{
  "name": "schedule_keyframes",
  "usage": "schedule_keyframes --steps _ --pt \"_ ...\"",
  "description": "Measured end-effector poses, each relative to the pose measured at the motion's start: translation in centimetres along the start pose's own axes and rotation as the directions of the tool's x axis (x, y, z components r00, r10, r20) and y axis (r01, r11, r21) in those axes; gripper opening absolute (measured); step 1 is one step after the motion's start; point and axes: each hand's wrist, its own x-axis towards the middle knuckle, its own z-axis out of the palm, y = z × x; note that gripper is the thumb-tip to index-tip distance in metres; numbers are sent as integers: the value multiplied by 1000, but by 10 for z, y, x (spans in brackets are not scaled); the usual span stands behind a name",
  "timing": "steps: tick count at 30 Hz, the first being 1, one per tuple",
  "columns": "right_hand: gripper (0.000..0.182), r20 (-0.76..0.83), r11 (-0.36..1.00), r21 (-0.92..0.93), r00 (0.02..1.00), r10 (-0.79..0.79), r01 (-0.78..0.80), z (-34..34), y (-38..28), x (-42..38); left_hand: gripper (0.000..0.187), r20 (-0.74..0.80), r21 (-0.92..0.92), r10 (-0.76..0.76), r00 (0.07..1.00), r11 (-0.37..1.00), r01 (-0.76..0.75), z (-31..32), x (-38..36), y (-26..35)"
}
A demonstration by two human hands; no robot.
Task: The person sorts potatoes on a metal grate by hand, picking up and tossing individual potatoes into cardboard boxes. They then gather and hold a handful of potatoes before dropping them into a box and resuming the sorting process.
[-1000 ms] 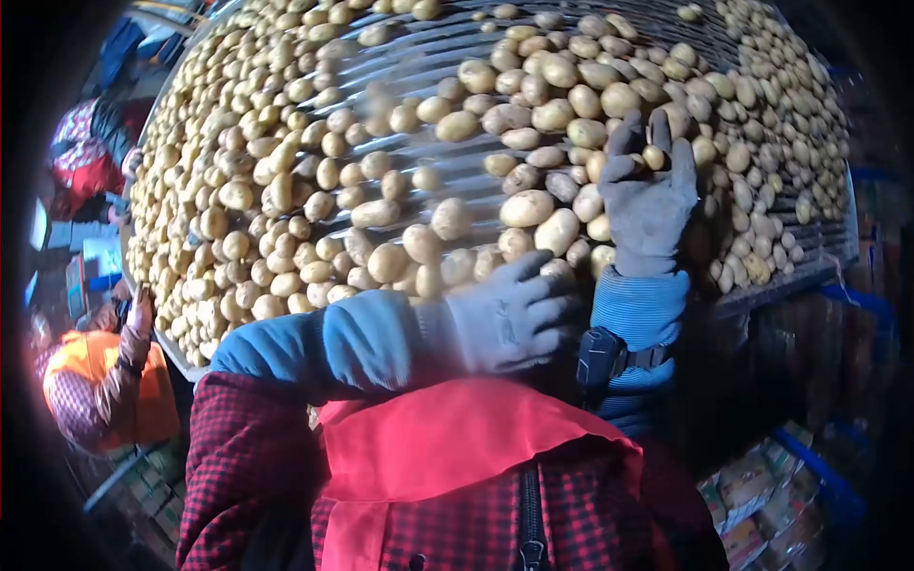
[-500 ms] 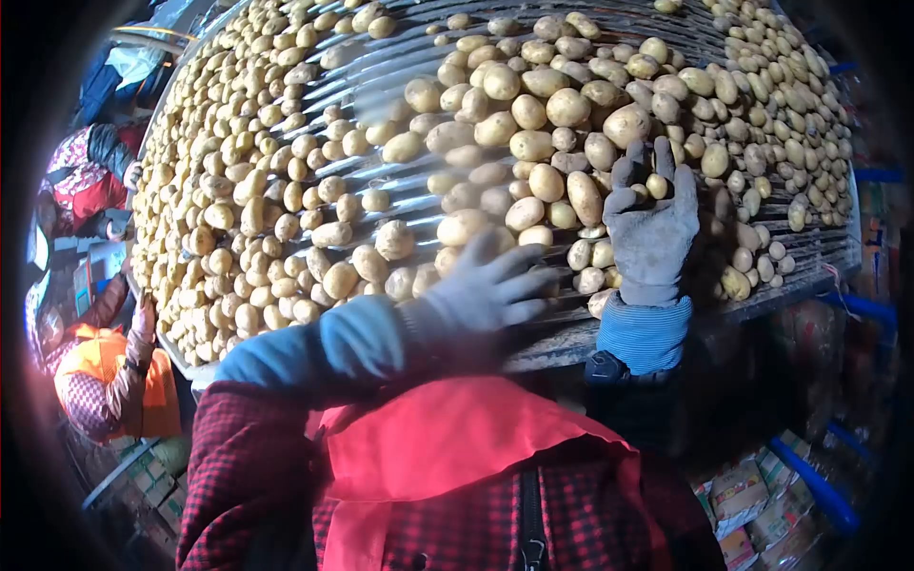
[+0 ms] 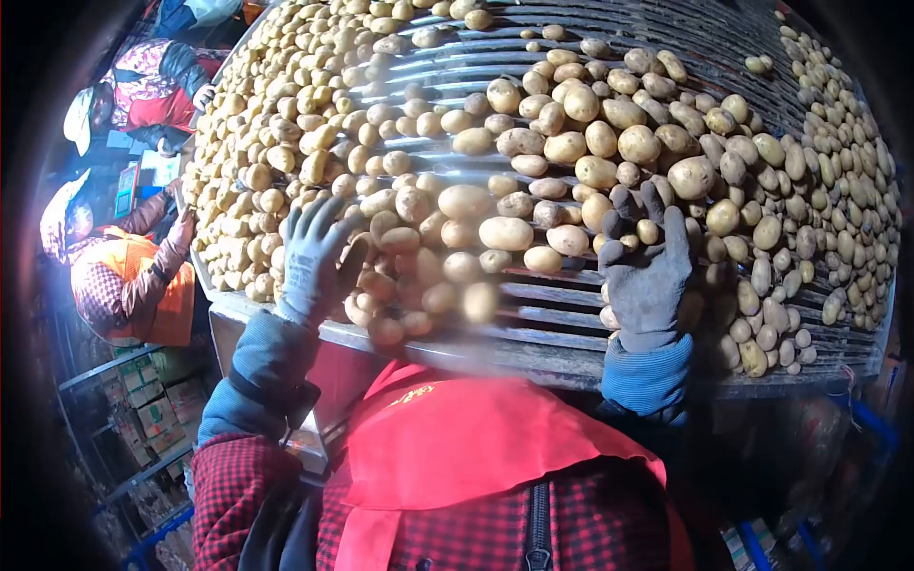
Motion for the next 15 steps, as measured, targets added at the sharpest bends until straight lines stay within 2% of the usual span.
schedule_keyframes --steps 2,3,4,6,8,9,12,13,14,15 --pt "47 -8 999 -46 1000 -13 13 -1 2 0 44 -58 -115 62 996 991 -68 -3 30 14" --pt "47 -9 998 -63 1000 -24 24 -1 3 0 48 -56 -179 147 988 972 -155 -6 50 28" --pt "47 -10 996 -78 999 -39 38 -1 4 0 50 22 -299 145 989 945 -132 -7 66 45" --pt "48 -51 995 -79 997 -65 61 3 6 1 49 5 -369 230 973 905 -212 18 92 66" --pt "49 -49 995 -58 996 -79 76 0 6 2 44 267 -424 274 924 894 -142 34 120 76" --pt "48 -45 996 -69 997 -63 60 3 5 1 40 55 -444 348 936 848 -289 40 128 73" --pt "48 -33 996 -53 996 -77 76 2 2 3 39 156 -481 288 945 858 -182 36 123 74" --pt "48 -52 996 -43 996 -75 72 2 1 2 39 134 -457 268 954 871 -181 31 119 79" --pt "48 -57 985 -64 985 -161 158 2 4 3 40 116 -432 246 962 885 -175 25 111 84" --pt "48 -37 992 -63 993 -108 106 1 1 1 39 70 -414 267 961 884 -216 16 105 94"
